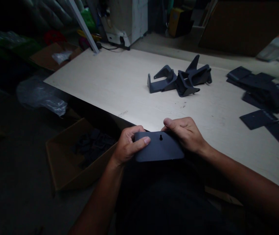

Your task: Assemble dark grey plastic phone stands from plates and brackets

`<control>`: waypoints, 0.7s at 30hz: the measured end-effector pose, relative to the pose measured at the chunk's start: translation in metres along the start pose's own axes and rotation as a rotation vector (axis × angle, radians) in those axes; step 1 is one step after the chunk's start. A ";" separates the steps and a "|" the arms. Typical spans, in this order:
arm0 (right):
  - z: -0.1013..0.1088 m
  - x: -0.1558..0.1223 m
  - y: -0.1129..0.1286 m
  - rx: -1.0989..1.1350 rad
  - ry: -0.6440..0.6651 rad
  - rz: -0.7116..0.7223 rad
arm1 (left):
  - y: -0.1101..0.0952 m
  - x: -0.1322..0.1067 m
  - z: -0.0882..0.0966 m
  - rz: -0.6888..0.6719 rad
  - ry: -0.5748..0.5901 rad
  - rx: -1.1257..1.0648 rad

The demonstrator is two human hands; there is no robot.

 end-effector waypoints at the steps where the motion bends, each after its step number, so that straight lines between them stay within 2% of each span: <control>1: 0.001 -0.001 0.002 0.008 -0.012 0.006 | 0.002 0.000 -0.002 0.000 -0.007 -0.047; 7: 0.001 0.002 0.008 0.079 -0.004 -0.027 | 0.008 -0.005 -0.014 0.046 -0.112 -0.287; 9: 0.001 0.008 0.007 0.060 0.033 -0.046 | 0.008 -0.006 -0.013 0.055 -0.125 -0.250; 13: 0.007 0.021 0.003 -0.024 0.067 -0.048 | 0.005 -0.003 -0.008 0.014 -0.075 -0.032; 17: 0.026 0.025 0.008 -0.131 -0.125 0.159 | 0.001 0.002 -0.003 -0.101 -0.058 0.167; 19: 0.038 0.022 0.009 -0.184 -0.253 0.253 | -0.002 0.002 0.000 -0.163 -0.091 0.230; 21: 0.047 0.018 0.002 -0.142 -0.320 0.234 | -0.005 0.000 0.003 -0.243 -0.169 0.252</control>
Point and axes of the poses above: each hand's wrist, its own x-axis towards the middle knuckle, its own z-axis out of the back of the hand, y = z × x, the point moved 2 cm from there along x, towards the middle knuckle, and after that the axes turned 7 degrees about -z, right-handed, at the moved point
